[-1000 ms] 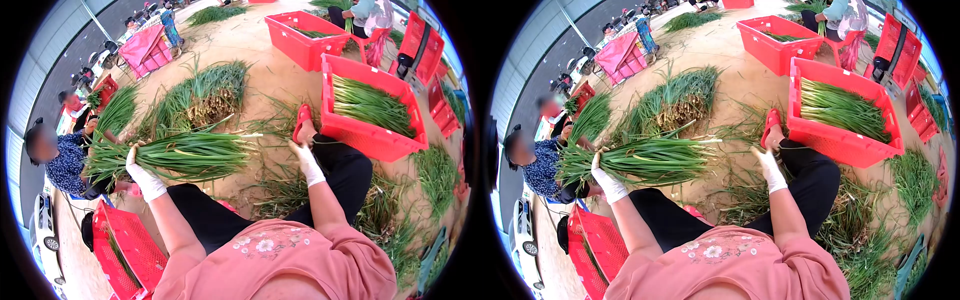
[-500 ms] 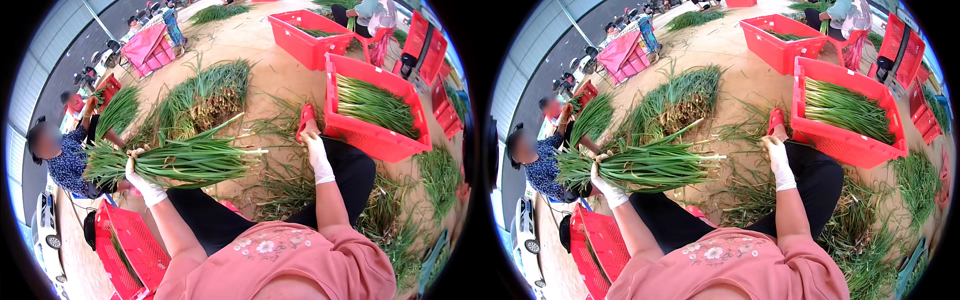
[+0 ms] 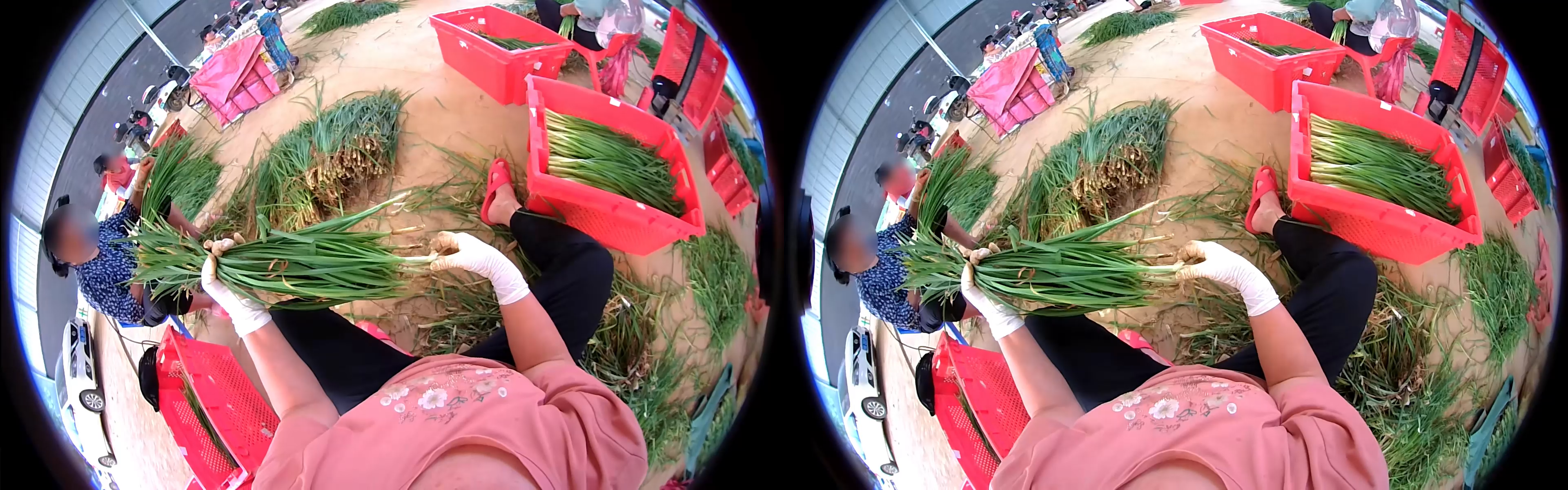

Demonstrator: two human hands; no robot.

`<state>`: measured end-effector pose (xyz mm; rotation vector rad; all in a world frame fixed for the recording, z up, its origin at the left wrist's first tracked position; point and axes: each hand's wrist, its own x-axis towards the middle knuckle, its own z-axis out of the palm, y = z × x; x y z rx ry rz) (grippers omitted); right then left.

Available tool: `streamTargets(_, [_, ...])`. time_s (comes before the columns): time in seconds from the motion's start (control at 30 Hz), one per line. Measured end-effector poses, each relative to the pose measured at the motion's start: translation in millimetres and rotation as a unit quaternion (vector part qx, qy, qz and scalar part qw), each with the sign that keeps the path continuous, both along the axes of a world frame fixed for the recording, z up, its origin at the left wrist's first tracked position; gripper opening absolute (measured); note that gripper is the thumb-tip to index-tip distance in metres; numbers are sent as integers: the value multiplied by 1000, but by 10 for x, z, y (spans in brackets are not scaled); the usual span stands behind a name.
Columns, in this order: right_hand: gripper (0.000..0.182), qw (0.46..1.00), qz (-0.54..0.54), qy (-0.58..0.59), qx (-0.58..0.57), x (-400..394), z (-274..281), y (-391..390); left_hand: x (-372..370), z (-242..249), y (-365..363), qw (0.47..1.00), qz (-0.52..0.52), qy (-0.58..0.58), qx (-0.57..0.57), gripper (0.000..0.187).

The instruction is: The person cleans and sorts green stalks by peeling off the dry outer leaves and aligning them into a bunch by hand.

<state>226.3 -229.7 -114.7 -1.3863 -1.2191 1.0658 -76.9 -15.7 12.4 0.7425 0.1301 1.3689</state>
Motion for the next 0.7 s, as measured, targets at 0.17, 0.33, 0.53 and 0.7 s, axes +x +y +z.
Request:
streamTargets(0.17, [34,992,16,-56,-114,131,-19,-75,-5,-24,12,999,-52,-4,13,24])
streamTargets(0.33, [27,963,-124,-187,-153,482,-332,-223,17,-9,-52,999,-42,17,23,27])
streamTargets(0.53, [36,896,-287,-330,78,206,-342,103,13,108,-108,998,-43,-2,50,25])
streamTargets(0.7, [26,866,-230,-387,217,-346,-83,469,99,138,-191,998,-54,0,40,26])
